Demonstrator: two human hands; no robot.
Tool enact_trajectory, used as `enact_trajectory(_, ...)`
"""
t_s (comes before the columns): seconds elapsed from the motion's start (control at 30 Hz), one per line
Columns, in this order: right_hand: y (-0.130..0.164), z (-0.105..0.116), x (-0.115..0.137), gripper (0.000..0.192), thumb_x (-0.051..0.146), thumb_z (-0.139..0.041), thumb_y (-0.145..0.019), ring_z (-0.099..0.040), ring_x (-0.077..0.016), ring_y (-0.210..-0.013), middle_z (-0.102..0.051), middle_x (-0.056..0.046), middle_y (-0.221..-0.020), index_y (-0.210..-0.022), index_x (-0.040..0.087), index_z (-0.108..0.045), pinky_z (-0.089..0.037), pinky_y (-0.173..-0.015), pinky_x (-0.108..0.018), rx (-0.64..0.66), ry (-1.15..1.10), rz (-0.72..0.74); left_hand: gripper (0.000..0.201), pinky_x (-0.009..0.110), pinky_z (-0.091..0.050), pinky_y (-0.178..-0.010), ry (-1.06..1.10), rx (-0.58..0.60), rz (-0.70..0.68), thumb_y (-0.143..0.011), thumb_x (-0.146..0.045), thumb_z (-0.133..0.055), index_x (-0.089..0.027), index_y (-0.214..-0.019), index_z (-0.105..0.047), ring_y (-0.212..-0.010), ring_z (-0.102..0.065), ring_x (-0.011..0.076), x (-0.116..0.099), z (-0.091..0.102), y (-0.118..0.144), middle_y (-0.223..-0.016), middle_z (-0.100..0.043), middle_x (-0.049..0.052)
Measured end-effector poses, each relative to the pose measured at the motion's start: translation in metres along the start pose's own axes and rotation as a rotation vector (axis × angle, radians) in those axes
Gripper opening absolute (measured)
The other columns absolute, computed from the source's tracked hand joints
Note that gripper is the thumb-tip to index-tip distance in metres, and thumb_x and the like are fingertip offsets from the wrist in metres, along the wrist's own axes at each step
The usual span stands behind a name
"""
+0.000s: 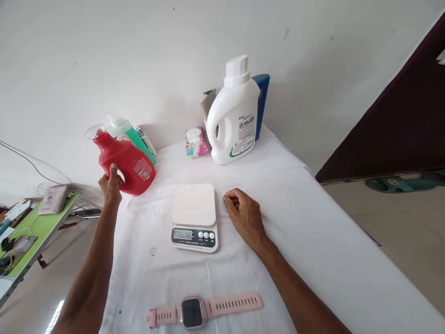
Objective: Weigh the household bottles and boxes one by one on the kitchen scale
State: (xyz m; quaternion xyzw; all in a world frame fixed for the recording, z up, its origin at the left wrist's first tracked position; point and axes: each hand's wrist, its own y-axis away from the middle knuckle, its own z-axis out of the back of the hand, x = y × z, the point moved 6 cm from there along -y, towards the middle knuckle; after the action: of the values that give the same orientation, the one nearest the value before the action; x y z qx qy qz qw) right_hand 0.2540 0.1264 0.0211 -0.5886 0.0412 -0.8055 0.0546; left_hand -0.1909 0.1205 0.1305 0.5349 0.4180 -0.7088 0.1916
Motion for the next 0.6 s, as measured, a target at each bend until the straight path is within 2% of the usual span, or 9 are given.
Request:
enact_trajectory(0.1,0.001,0.001,0.001,0.021,0.042,-0.054,-0.088,-0.064,-0.0203,-0.067,-0.069,-0.003,-0.079,-0.082,0.023,-0.062,-0.049,-0.065,-0.033,-0.008,-0.005,0.001,0.061,0.028,-0.029,-0.046,0.024,-0.104,0.023,-0.073,-0.069,-0.081,-0.024,-0.056,-0.042,-0.044,-0.033,0.0091,-0.008,-0.001,0.025,-0.044,-0.037,-0.008)
enact_trajectory(0.17,0.001,0.002,0.003,0.021,0.041,-0.053,-0.088,-0.063,-0.0204,-0.067,-0.069,-0.004,-0.079,-0.082,0.023,-0.062,-0.049,-0.066,-0.034,-0.012,-0.009,0.007,0.062,0.028,-0.028,-0.044,0.007,-0.145,0.048,-0.072,-0.069,-0.082,-0.024,-0.055,-0.043,-0.043,-0.034,0.009,-0.013,0.005,0.04,-0.044,-0.038,-0.008)
enact_trajectory(0.33,0.001,0.003,0.006,0.019,0.038,-0.051,-0.088,-0.061,-0.0202,-0.067,-0.067,-0.003,-0.076,-0.08,0.024,-0.059,-0.047,-0.066,-0.033,-0.016,-0.022,0.055,0.067,0.025,-0.023,-0.04,0.056,-0.239,0.073,-0.064,-0.064,-0.089,-0.024,-0.056,-0.036,-0.042,-0.03,0.0064,-0.032,0.044,0.077,-0.045,-0.036,-0.01)
enact_trajectory(0.47,-0.001,0.003,0.008,0.017,0.036,-0.05,-0.088,-0.06,-0.0197,-0.067,-0.066,-0.003,-0.074,-0.078,0.024,-0.057,-0.047,-0.067,-0.033,-0.039,-0.032,0.079,0.07,0.024,-0.022,-0.038,0.144,-0.204,0.135,-0.059,-0.06,-0.095,-0.023,-0.056,-0.035,-0.042,-0.028,0.0058,-0.05,0.069,0.104,-0.045,-0.036,-0.011)
enact_trajectory(0.6,-0.001,0.004,0.009,0.017,0.036,-0.05,-0.087,-0.059,-0.0195,-0.066,-0.064,-0.002,-0.072,-0.077,0.024,-0.057,-0.046,-0.067,-0.033,-0.037,-0.036,0.08,0.072,0.021,-0.025,-0.039,0.22,-0.097,0.117,-0.064,-0.062,-0.093,-0.021,-0.056,-0.035,-0.044,-0.027,0.0055,-0.078,0.074,0.121,-0.047,-0.032,-0.01)
